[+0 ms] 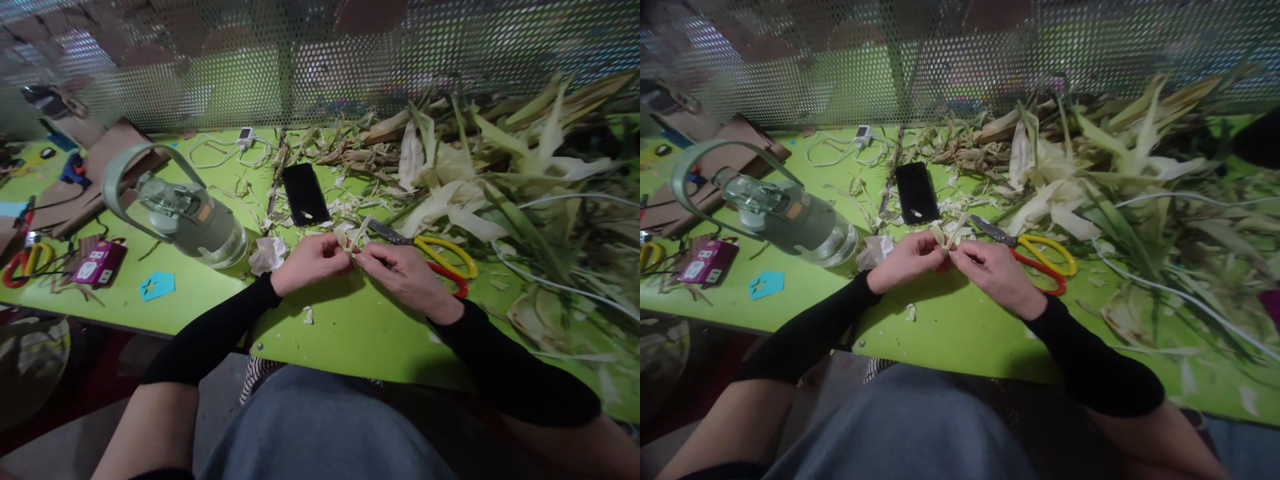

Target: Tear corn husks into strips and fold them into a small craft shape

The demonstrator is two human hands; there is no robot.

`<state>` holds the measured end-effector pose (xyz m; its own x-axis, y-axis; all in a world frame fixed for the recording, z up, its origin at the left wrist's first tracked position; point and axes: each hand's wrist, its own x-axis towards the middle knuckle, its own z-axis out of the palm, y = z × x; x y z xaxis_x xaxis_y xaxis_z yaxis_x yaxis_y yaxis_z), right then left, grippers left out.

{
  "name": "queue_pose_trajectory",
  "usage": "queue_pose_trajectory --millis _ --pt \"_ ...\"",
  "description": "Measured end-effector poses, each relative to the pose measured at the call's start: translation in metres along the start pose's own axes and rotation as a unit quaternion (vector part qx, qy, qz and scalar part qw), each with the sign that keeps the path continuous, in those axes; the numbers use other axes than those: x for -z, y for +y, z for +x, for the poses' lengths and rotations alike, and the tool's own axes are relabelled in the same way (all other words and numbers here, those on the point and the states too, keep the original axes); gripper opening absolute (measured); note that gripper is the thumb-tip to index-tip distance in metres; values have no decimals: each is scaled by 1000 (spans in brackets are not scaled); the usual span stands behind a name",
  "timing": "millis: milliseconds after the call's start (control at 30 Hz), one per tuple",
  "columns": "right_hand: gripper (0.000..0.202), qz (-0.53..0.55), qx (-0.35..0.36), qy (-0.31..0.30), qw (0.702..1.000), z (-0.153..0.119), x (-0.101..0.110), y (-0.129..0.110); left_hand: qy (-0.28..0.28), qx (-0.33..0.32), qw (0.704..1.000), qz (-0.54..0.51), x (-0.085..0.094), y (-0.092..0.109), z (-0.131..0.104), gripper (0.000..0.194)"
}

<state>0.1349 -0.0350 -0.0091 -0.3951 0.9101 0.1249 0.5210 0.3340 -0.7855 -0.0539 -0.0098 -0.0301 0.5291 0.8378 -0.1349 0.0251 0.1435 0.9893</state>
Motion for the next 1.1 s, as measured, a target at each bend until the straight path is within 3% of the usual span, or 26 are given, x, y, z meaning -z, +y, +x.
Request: queue_pose_trajectory --millis 333,533,767,867,933,1033,1100 --pt "34 -9 10 -29 999 -2 2 -8 -44 27 989 -139 2 7 -3 8" --pt "36 -26 3 -15 1000 -1 1 -7 -24 36 988 -146 0 9 -2 16" --pt "39 27 31 -46 998 -3 1 -7 -6 127 983 -130 2 15 -1 20" --pt "44 46 13 -58 997 -1 3 -3 -8 139 978 -155 5 14 0 12" --pt "45 52 -24 -33 998 2 5 1 -12 139 975 -173 7 14 0 3" --pt "39 66 -65 34 995 6 5 10 -31 140 973 -180 8 15 -2 11" --pt "34 90 -67 47 993 8 3 15 -37 140 974 -173 7 15 -2 11"
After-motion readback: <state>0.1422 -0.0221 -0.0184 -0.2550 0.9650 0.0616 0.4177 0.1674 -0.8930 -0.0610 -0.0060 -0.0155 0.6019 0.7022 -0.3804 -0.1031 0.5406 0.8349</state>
